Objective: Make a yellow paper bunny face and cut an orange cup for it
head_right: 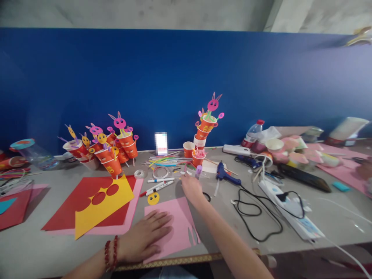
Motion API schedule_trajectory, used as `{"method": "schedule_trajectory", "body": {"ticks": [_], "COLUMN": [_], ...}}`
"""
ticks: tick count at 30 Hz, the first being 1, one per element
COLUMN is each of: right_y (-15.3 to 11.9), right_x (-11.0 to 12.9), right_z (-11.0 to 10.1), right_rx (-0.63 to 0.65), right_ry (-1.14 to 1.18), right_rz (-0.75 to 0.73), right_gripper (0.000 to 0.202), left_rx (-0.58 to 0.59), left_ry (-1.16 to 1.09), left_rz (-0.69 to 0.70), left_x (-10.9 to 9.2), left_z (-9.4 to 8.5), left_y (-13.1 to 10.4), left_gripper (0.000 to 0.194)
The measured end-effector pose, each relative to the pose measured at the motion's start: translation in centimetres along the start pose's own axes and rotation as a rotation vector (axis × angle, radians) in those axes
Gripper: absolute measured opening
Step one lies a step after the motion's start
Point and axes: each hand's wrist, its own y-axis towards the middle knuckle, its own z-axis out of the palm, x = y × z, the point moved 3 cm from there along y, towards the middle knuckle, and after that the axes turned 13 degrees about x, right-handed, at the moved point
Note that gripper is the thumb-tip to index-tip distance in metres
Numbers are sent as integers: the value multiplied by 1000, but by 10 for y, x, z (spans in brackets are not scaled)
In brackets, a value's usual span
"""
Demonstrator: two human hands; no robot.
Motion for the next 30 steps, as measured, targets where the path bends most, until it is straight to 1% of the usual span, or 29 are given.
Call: {"method": "schedule_trajectory", "body": {"ticks": [3, 7, 8, 21, 27, 30], "right_y": [20, 32, 34, 33, 32, 31], "right_x": [3, 1, 0, 2, 4, 4], "right_z": [-4, -4, -4, -7, -11, -12], "right_rx": [-2, 37, 42, 46, 48, 39], "right_ry": [-11, -28, -33, -78, -36, -2], "right_rz": [29, 45, 43, 35, 52, 37], "right_gripper": [22, 33, 33, 32, 32, 33], "left_rx": [-1, 34, 37, -47, -61, -53], "left_ry": [-4, -19, -21, -38, -32, -30], "left_rz": [-4, -8, -11, 2, 15, 6], "left_x": [0, 1, 1, 3, 5, 4], "left_z": [-2, -7, -7, -4, -3, -5], "left_y": [-2, -7, -8, -9, -10, -10], "left_gripper": [60, 58, 57, 56, 57, 57]}}
